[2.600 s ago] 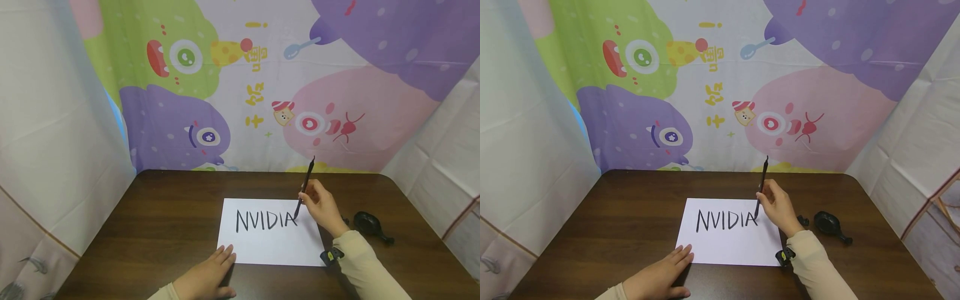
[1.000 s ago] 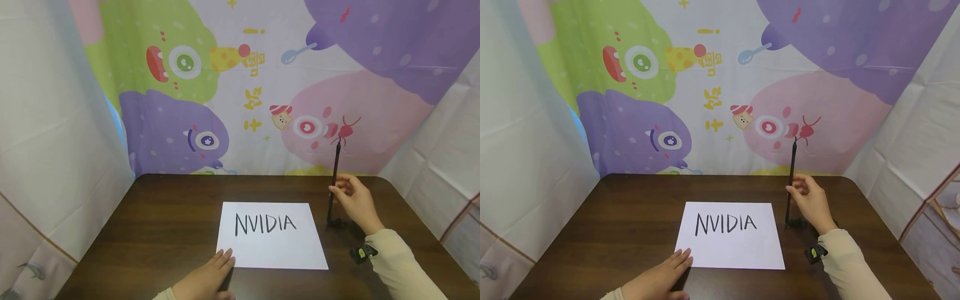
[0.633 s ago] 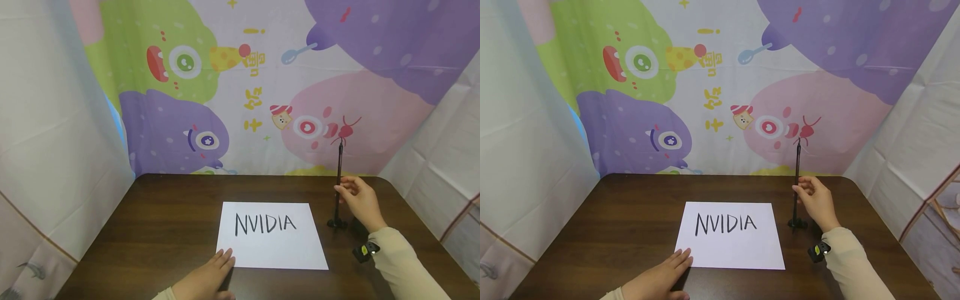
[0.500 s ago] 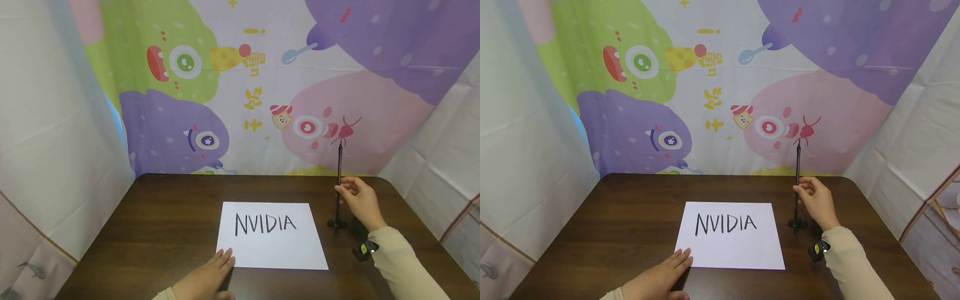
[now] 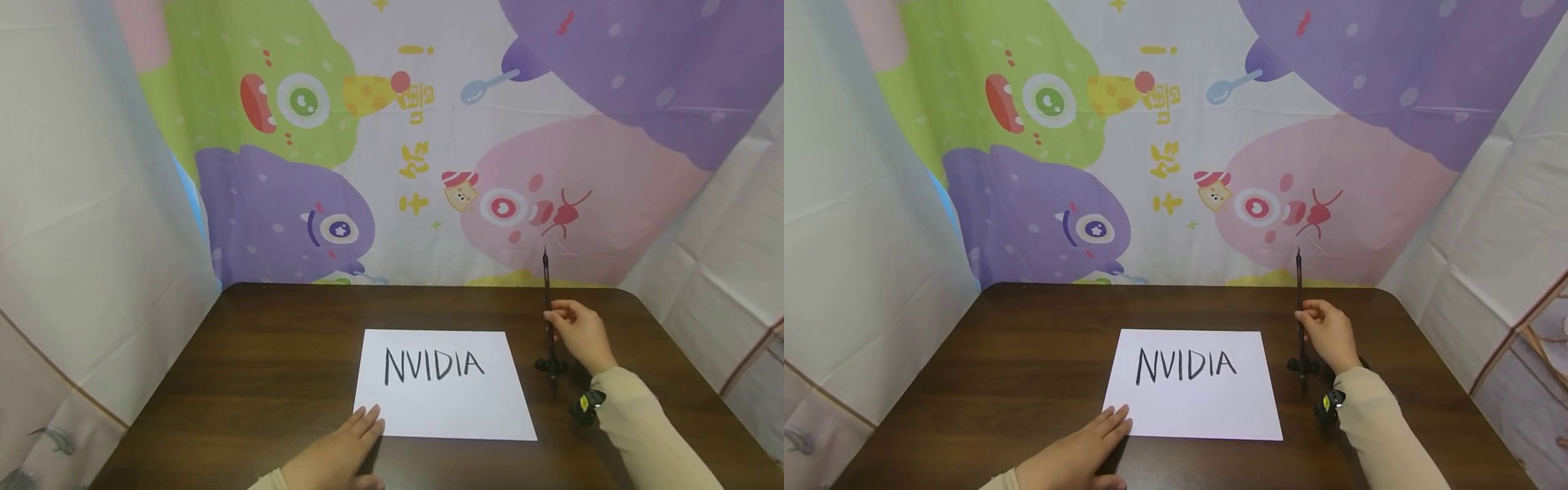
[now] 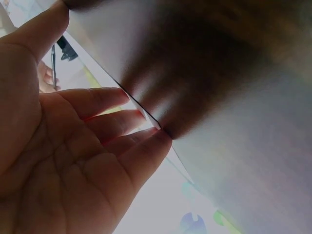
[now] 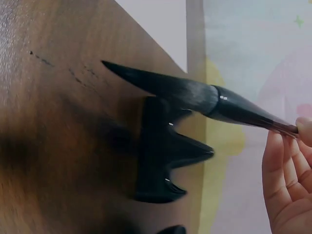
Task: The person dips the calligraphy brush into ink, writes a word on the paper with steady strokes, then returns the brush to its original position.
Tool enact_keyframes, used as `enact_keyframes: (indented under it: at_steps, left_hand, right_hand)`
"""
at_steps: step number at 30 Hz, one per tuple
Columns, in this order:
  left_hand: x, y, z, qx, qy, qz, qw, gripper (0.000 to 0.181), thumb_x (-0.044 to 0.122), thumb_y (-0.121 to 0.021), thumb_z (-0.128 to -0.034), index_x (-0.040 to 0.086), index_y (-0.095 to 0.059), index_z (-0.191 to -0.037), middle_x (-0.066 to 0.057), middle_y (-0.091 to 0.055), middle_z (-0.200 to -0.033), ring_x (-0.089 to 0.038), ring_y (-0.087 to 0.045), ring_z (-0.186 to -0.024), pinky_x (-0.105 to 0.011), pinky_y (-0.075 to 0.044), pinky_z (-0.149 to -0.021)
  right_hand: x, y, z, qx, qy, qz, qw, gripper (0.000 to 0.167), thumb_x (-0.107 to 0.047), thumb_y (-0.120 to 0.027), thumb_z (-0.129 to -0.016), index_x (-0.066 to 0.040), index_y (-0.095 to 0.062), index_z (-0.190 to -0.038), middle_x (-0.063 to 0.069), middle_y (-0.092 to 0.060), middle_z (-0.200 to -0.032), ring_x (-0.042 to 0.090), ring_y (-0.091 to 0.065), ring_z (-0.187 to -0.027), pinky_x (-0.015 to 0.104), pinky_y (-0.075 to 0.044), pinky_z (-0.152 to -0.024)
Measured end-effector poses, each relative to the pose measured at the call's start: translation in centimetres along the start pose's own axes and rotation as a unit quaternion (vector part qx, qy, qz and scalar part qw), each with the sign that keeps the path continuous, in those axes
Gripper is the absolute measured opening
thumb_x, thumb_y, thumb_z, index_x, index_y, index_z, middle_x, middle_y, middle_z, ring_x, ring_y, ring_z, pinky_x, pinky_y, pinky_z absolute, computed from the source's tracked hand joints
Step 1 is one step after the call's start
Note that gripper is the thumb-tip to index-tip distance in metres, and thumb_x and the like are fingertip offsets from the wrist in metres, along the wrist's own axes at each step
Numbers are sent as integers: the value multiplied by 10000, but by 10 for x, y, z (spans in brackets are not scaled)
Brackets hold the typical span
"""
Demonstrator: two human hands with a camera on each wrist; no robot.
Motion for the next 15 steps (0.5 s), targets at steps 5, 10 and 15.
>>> enact_keyframes:
  at_steps: [5,10,15]
  left_hand:
    - [0,-1,-1,-97,65,50,9999,823,570,-692,-818,42,-495,-1418,-168,-440,-1516,-384,-425,-1391,-465,-431,-1093]
    - [1,0,-2,-106,101,44,9999,816,570,-686,-822,49,-495,-1421,-160,-437,-1521,-376,-424,-1394,-461,-439,-1087]
    - [1,1,-1,-121,127,60,9998,818,578,-671,-829,48,-489,-1425,-161,-429,-1525,-377,-418,-1398,-468,-441,-1083]
  right_hand:
    - [7,-8,-2,-139,-201,-23,9997,362,-185,-592,-982,109,-581,-1193,276,-693,-1013,178,-641,-607,209,-513,-538]
    - [12,-13,-5,-239,-312,-22,9992,373,-185,-575,-989,118,-573,-1207,286,-688,-1032,136,-627,-603,219,-521,-542]
    - [17,-18,-8,-391,-456,98,9981,374,-174,-566,-988,120,-568,-1219,280,-690,-1030,164,-631,-607,232,-499,-538]
Point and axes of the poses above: each hand's wrist, its own z-axis away from the middle knuckle, its own y-axis out of the back of the hand, x = y × z, the point moved 1 cm from there along -z, towards the middle knuckle
